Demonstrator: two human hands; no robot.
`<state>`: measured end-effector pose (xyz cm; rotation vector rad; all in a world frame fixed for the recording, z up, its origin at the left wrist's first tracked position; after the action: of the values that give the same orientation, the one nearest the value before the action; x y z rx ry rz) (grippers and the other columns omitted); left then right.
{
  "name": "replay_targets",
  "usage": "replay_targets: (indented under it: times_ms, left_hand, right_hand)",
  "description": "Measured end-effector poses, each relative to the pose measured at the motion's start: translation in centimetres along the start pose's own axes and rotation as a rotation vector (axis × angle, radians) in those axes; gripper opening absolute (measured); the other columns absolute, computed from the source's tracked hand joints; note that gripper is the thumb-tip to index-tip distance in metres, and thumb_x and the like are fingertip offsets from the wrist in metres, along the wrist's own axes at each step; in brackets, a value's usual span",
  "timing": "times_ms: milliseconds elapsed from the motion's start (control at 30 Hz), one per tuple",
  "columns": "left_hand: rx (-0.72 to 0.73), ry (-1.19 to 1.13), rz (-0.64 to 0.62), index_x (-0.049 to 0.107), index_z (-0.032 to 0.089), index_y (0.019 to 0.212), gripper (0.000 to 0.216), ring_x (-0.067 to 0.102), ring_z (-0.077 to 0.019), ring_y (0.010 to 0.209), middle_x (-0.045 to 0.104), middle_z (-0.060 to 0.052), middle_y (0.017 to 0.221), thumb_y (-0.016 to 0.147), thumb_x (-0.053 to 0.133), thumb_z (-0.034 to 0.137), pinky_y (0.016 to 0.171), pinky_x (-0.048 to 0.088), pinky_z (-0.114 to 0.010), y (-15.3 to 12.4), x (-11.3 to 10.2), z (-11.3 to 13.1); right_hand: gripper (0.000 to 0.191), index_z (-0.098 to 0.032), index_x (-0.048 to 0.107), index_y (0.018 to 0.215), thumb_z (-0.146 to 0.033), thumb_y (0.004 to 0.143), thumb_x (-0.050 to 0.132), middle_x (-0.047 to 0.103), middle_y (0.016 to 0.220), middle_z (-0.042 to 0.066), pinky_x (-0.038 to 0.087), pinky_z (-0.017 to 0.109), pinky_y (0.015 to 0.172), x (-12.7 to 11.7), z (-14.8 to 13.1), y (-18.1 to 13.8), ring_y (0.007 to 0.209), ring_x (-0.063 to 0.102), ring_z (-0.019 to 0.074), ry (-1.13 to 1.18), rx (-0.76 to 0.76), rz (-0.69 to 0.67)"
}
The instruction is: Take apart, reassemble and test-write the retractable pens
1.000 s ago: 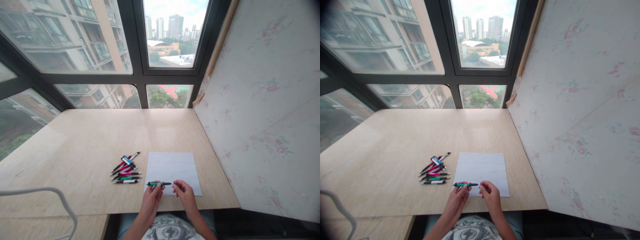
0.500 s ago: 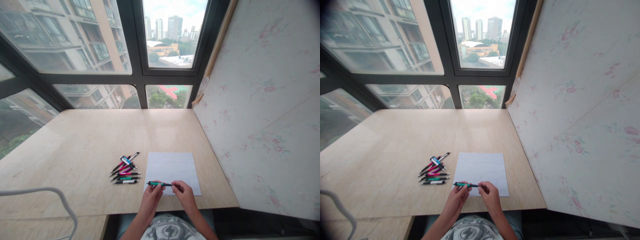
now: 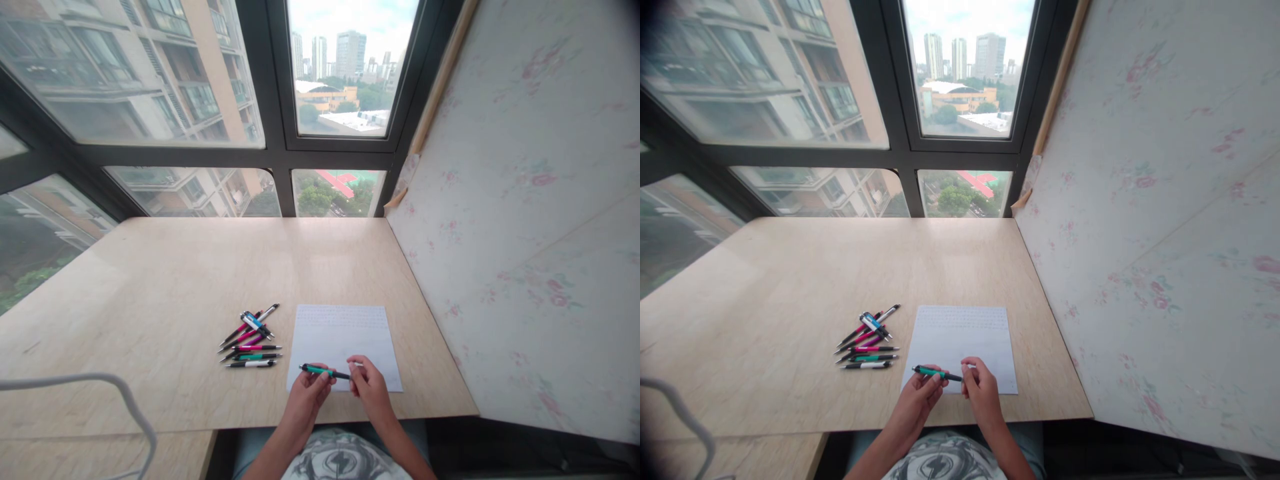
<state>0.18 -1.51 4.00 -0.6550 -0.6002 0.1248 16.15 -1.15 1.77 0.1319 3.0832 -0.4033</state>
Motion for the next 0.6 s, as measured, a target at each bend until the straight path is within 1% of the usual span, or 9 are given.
replay_targets:
  times_ms: [67,133,200,267,333,400,467,533,600]
  left_hand:
    - [-0.002,-0.013,0.008,0.067,0.016,0.086,0.035,0.068,-0.0146,0.077,0.073,-0.005,0.087,0.06,0.088,0.026,0.072,0.052,-0.022,0.0,0.1,0.1]
    - [0.0,-0.033,0.022,0.067,0.016,0.087,0.035,0.068,-0.0144,0.078,0.073,-0.006,0.088,0.06,0.088,0.027,0.072,0.052,-0.022,0.1,0.1,0.1]
    - [0.0,-0.048,0.035,0.067,0.016,0.087,0.036,0.068,-0.0144,0.079,0.073,-0.006,0.09,0.061,0.088,0.026,0.073,0.053,-0.022,0.2,0.0,0.1]
    - [-0.003,-0.049,0.04,0.067,0.016,0.087,0.036,0.068,-0.0147,0.079,0.073,-0.007,0.092,0.06,0.088,0.026,0.072,0.053,-0.021,0.3,-0.2,0.0]
    - [-0.004,-0.045,0.034,0.067,0.015,0.087,0.035,0.069,-0.015,0.079,0.073,-0.008,0.092,0.061,0.088,0.025,0.072,0.054,-0.021,0.4,-0.2,-0.1]
    - [-0.003,-0.046,0.028,0.067,0.015,0.087,0.035,0.069,-0.0155,0.079,0.073,-0.009,0.093,0.061,0.088,0.024,0.071,0.055,-0.021,0.4,-0.2,-0.2]
    - [0.001,-0.056,0.034,0.067,0.015,0.088,0.035,0.07,-0.0156,0.079,0.073,-0.009,0.093,0.061,0.088,0.023,0.071,0.055,-0.021,0.5,-0.2,-0.3]
    - [0.007,-0.072,0.047,0.067,0.015,0.088,0.034,0.07,-0.0152,0.079,0.073,-0.008,0.092,0.062,0.088,0.023,0.071,0.055,-0.02,0.7,-0.2,-0.4]
    - [0.01,-0.082,0.057,0.067,0.015,0.086,0.033,0.069,-0.0143,0.078,0.073,-0.007,0.09,0.062,0.088,0.023,0.071,0.056,-0.02,0.8,-0.2,-0.4]
  right_hand:
    - [0.046,-0.017,0.06,0.093,-0.061,0.086,0.053,0.056,0.052,-0.002,0.036,0.023,0.044,0.1,-0.2,-0.2,0.046,0.048,0.0129,0.053,0.012,-0.032]
    - [0.043,-0.018,0.057,0.091,-0.061,0.084,0.057,0.063,0.059,0.001,0.039,0.023,0.046,0.2,-0.2,-0.3,0.051,0.054,0.014,0.098,0.001,-0.074]
    - [0.042,-0.019,0.055,0.087,-0.061,0.082,0.06,0.066,0.065,0.004,0.041,0.023,0.048,0.3,-0.1,-0.4,0.056,0.058,0.0152,0.089,-0.007,-0.104]
    - [0.044,-0.019,0.054,0.078,-0.063,0.084,0.055,0.065,0.062,0.003,0.04,0.023,0.047,0.3,0.0,-0.3,0.052,0.057,0.0148,0.032,0.005,-0.11]
    - [0.048,-0.02,0.052,0.07,-0.064,0.089,0.046,0.059,0.054,0.001,0.039,0.024,0.046,0.3,0.1,-0.2,0.047,0.052,0.0135,-0.04,0.011,-0.1]
    - [0.052,-0.02,0.05,0.063,-0.063,0.091,0.041,0.054,0.05,-0.001,0.038,0.024,0.048,0.2,0.0,-0.1,0.046,0.05,0.0128,-0.103,-0.01,-0.092]
    - [0.05,-0.02,0.051,0.064,-0.06,0.092,0.041,0.055,0.054,-0.001,0.039,0.024,0.052,0.1,-0.4,0.0,0.05,0.051,0.0132,-0.128,-0.042,-0.107]
    - [0.044,-0.02,0.054,0.07,-0.058,0.09,0.047,0.058,0.059,0.0,0.039,0.024,0.053,0.1,-0.7,0.1,0.054,0.052,0.0135,-0.123,-0.059,-0.157]
    - [0.041,-0.02,0.053,0.07,-0.057,0.088,0.052,0.057,0.057,-0.001,0.038,0.024,0.053,0.1,-0.9,0.2,0.053,0.051,0.0134,-0.123,-0.054,-0.203]
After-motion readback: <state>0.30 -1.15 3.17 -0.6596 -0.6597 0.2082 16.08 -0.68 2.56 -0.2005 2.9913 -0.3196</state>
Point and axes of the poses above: each hand's wrist, its own y-axis towards the middle knuckle, its own x-axis out of the palm, z = x × y, the point moved 2 cm from there along y, towards the middle knuckle
